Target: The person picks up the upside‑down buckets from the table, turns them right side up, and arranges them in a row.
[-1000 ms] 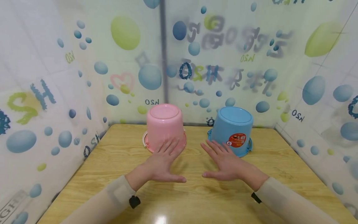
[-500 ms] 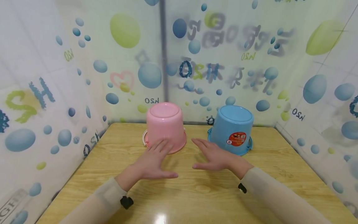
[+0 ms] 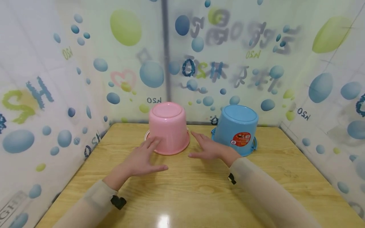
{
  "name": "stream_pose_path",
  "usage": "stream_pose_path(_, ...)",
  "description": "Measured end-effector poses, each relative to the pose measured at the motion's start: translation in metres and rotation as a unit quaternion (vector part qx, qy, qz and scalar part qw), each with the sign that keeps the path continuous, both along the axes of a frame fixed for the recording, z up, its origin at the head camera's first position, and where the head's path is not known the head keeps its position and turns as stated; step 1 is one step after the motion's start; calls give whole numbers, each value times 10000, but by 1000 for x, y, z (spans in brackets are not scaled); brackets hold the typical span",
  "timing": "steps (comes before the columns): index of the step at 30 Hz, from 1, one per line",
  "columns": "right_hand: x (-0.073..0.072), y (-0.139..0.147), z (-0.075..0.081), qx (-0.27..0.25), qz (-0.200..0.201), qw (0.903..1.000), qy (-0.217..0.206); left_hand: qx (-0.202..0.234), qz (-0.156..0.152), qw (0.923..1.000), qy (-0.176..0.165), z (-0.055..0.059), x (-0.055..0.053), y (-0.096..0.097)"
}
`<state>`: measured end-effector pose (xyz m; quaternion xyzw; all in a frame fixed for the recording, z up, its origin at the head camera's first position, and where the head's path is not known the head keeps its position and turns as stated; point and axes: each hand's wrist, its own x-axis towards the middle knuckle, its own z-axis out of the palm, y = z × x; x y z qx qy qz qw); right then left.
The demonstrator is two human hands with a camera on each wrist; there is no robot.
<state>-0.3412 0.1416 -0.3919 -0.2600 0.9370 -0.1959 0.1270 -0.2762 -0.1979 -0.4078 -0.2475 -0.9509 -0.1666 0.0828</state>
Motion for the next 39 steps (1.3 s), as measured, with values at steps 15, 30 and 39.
stream_pose_path(15,-35,-17,-5,-224,-516,9977,-381,210,903,9925,-791,-11,-33,-37)
stream_pose_path(30,-59,-30,-14,-549,-844,9938,-475,705,917,9838,-1368,-15,-79,-40)
stream_pose_path(39,-62,-46,-17,-1159,-932,9860,-759,1019,662,9821,-1442,-19,-94,-37)
